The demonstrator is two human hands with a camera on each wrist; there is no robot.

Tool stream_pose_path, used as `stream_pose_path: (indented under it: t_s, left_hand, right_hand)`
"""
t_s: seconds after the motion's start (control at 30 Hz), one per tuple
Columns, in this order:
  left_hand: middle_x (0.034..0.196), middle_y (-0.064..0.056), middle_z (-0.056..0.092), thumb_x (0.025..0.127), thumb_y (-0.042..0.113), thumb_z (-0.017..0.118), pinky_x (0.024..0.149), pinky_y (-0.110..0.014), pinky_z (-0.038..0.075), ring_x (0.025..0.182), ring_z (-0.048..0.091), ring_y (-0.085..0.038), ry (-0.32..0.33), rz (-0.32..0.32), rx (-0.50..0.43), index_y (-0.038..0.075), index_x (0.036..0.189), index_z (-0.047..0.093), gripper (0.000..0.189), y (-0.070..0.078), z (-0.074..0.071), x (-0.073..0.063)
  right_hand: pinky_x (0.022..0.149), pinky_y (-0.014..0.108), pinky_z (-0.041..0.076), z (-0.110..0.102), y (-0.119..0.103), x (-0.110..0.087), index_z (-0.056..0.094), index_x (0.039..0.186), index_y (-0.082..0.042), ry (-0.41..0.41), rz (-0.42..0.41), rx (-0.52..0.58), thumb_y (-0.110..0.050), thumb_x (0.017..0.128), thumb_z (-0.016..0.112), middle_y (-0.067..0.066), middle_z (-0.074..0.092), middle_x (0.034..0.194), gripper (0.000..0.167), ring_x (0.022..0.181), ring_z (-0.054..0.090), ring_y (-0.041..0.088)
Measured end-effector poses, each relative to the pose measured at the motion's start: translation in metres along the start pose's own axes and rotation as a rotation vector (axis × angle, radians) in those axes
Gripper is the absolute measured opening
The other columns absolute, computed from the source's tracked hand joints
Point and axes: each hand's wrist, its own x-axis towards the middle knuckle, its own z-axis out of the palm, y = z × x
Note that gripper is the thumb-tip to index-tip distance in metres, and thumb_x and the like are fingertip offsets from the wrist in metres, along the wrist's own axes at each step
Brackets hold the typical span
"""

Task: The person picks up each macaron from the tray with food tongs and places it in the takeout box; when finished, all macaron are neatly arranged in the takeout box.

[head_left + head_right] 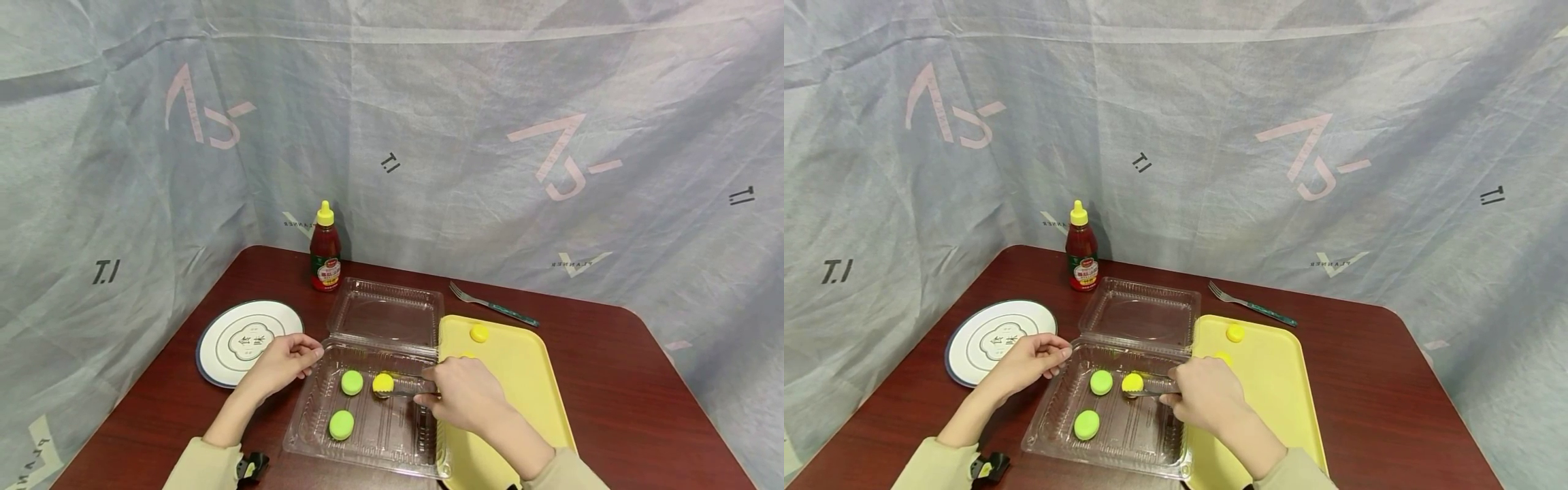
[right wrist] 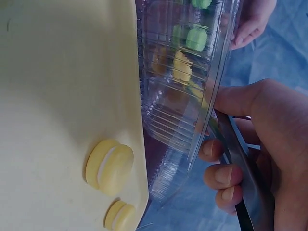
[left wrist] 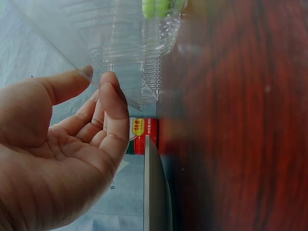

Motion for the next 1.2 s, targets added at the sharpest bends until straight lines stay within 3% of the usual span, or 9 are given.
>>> stream_pose_path:
  t_s: [0.53,0.8,1.2]
  left_hand:
    - [0.076,-0.006,0.062,0.096,0.008,0.064,0.061,-0.029,0.054,0.067,0.06,-0.017,-0.009,0.014,-0.001,-0.008,0.104,0.065,0.018,-0.0012,-0.0002,-0.0002]
    - [0.074,-0.005,0.061,0.096,0.007,0.065,0.059,-0.028,0.054,0.066,0.059,-0.017,-0.002,0.025,0.007,-0.007,0.103,0.065,0.016,-0.0009,0.0005,-0.0004]
    - [0.074,-0.005,0.061,0.096,0.007,0.065,0.06,-0.029,0.055,0.066,0.06,-0.017,-0.002,0.019,-0.003,-0.008,0.103,0.065,0.017,-0.0009,0.0003,-0.0009]
  right_hand:
    - [0.042,0.024,0.029,-0.0003,-0.0038,0.0006,0.038,0.058,-0.025,-0.001,0.019,-0.014,-0.041,0.08,0.081,-0.016,0.028,0.048,0.05,0.046,0.029,0.003]
    - [0.043,0.025,0.032,-0.0003,-0.004,-0.0003,0.041,0.061,-0.026,0.013,0.012,-0.03,-0.042,0.078,0.081,-0.017,0.033,0.049,0.048,0.045,0.033,0.005]
    - [0.047,0.027,0.039,-0.0026,-0.002,-0.001,0.061,0.072,-0.024,-0.015,0.013,0.011,-0.046,0.081,0.079,-0.017,0.045,0.056,0.03,0.048,0.039,0.004]
